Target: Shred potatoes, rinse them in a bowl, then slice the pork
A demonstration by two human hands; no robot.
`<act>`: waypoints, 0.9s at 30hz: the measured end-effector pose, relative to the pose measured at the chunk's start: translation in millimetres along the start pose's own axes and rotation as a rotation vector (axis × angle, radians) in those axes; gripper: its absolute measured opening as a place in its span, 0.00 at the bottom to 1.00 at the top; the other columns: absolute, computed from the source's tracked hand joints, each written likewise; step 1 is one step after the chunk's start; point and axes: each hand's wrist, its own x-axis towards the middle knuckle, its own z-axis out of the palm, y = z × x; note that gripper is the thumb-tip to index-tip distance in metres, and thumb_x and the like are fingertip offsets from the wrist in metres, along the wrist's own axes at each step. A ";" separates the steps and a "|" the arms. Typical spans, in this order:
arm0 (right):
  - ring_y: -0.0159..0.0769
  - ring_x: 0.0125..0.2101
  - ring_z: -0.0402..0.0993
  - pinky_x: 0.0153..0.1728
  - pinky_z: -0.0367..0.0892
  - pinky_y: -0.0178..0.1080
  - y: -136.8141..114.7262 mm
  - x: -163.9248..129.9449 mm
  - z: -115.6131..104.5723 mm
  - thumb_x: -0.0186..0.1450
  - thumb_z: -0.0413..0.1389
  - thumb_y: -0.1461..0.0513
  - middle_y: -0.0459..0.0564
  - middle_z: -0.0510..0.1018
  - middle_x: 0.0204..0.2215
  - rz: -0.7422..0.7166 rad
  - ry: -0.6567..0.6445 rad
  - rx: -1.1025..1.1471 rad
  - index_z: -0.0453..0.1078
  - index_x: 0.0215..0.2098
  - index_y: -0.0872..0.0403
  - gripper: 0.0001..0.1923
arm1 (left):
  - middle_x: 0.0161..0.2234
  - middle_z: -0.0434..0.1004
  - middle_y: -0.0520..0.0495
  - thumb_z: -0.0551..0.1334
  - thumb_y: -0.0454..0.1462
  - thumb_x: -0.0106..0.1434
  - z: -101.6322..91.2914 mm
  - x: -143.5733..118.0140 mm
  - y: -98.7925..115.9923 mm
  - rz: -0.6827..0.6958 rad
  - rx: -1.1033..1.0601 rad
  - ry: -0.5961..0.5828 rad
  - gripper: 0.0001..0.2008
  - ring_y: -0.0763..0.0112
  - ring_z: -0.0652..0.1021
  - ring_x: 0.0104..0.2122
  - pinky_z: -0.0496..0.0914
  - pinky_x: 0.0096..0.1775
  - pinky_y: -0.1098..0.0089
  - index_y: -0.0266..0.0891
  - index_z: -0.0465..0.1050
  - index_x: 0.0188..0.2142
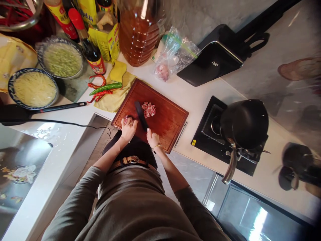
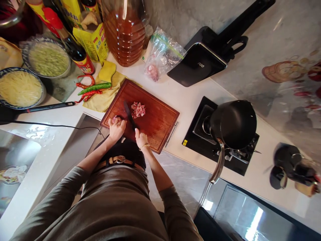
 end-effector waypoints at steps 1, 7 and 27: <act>0.34 0.25 0.74 0.29 0.61 0.33 4.6 3.3 -2.4 0.68 0.27 0.46 0.53 0.75 0.19 0.004 0.009 0.066 0.68 0.20 0.54 0.37 | 0.32 0.78 0.39 0.48 0.32 0.65 -0.6 3.9 4.7 -0.025 0.025 0.001 0.14 0.56 0.72 0.45 0.55 0.51 0.50 0.38 0.71 0.42; 0.30 0.15 0.65 0.21 0.57 0.32 20.1 21.2 -25.0 0.62 0.26 0.39 0.45 0.63 0.09 -0.003 0.088 0.306 0.58 0.16 0.51 0.36 | 0.29 0.77 0.41 0.47 0.30 0.64 -0.7 43.7 21.7 0.032 0.078 -0.069 0.14 0.59 0.74 0.38 0.58 0.48 0.57 0.36 0.69 0.42; 0.34 0.30 0.76 0.31 0.60 0.31 -2.2 -33.1 9.4 0.70 0.36 0.52 0.53 0.79 0.27 -0.198 0.038 -0.012 0.73 0.33 0.55 0.27 | 0.27 0.76 0.50 0.52 0.46 0.65 -23.3 17.2 -31.6 -0.568 -0.804 0.418 0.15 0.75 0.75 0.27 0.67 0.32 0.73 0.38 0.69 0.39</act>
